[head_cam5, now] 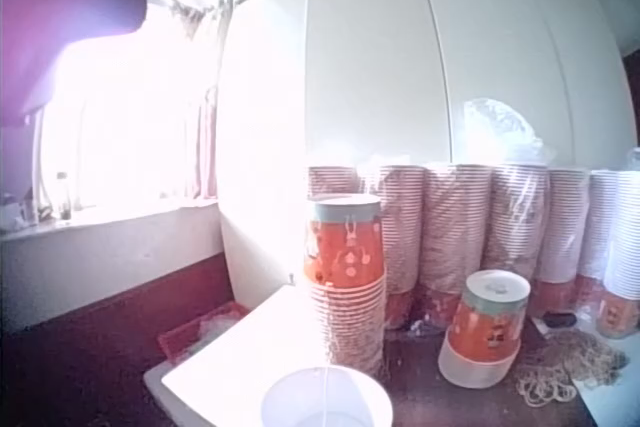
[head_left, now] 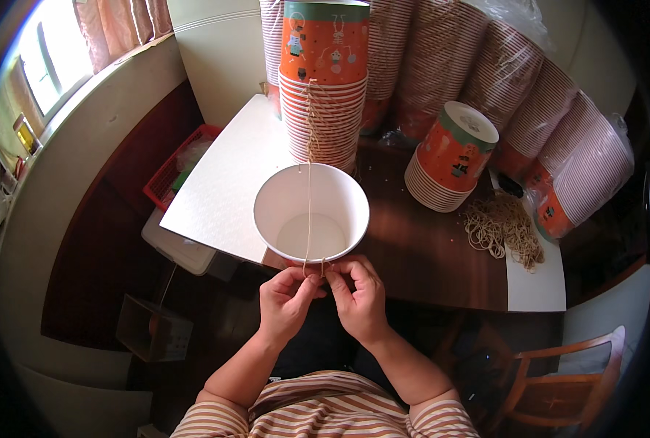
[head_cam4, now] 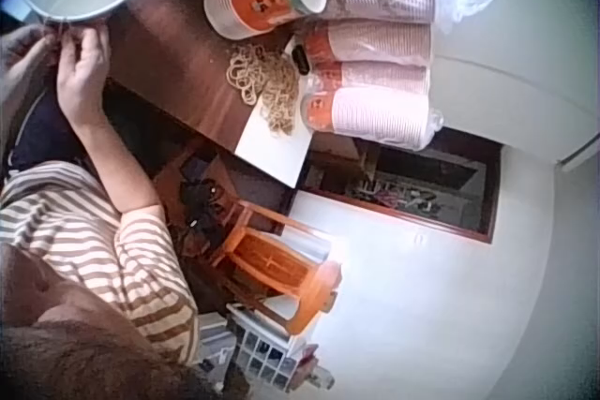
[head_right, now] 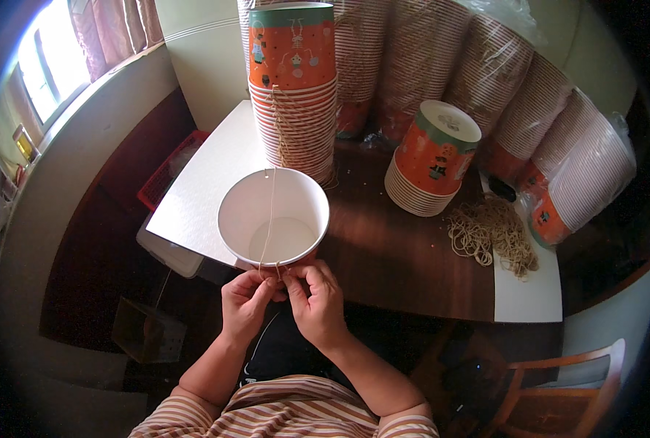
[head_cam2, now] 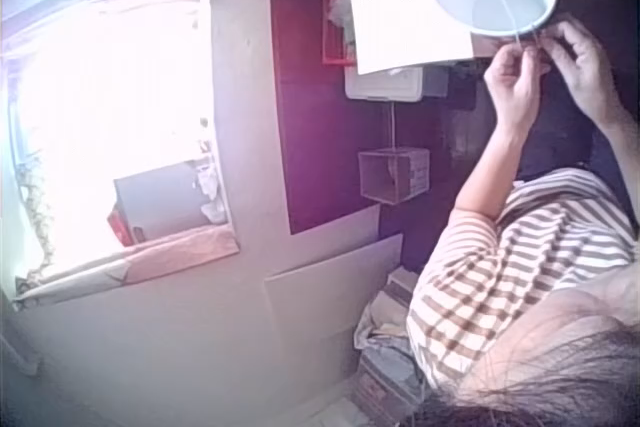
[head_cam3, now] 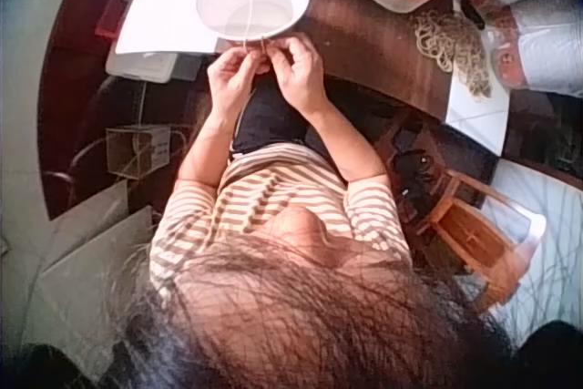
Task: Attaching string handles to the rims of paper buckets and stacking the finished items.
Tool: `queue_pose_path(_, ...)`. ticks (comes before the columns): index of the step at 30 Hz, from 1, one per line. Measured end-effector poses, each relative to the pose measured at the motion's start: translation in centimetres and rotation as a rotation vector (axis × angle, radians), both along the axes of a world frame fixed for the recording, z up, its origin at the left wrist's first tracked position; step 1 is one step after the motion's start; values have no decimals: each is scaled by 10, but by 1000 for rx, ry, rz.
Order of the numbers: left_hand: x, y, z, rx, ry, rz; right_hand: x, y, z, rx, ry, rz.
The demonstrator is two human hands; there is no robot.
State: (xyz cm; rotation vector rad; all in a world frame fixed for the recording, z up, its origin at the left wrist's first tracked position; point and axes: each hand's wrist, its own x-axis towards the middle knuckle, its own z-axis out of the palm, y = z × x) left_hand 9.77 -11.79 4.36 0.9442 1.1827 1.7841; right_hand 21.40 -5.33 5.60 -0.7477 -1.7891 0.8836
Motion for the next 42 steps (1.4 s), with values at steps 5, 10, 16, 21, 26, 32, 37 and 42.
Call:
queue_pose_path(5,1,-1,-3,-41,34,-3,-1,1,-1,-4,10,-6)
queue_pose_path(10,0,-1,-2,-64,67,10,-4,1,-5,38,12,-33)
queue_pose_path(16,2,0,-3,-47,71,20,-7,0,-10,167,-83,-149)
queue_pose_path(21,1,-4,-2,-60,120,27,-10,1,-10,282,-108,-216)
queue_pose_path(26,-1,-12,-7,-57,-120,24,-2,6,-22,-121,144,-17)
queue_pose_path(32,3,-13,-13,-26,-33,43,2,-12,-18,-374,157,223)
queue_pose_path(37,4,-13,-15,-40,18,76,-6,-13,-18,-406,161,198)
queue_pose_path(42,4,-14,-12,-56,106,86,-15,-17,-21,-580,365,231)
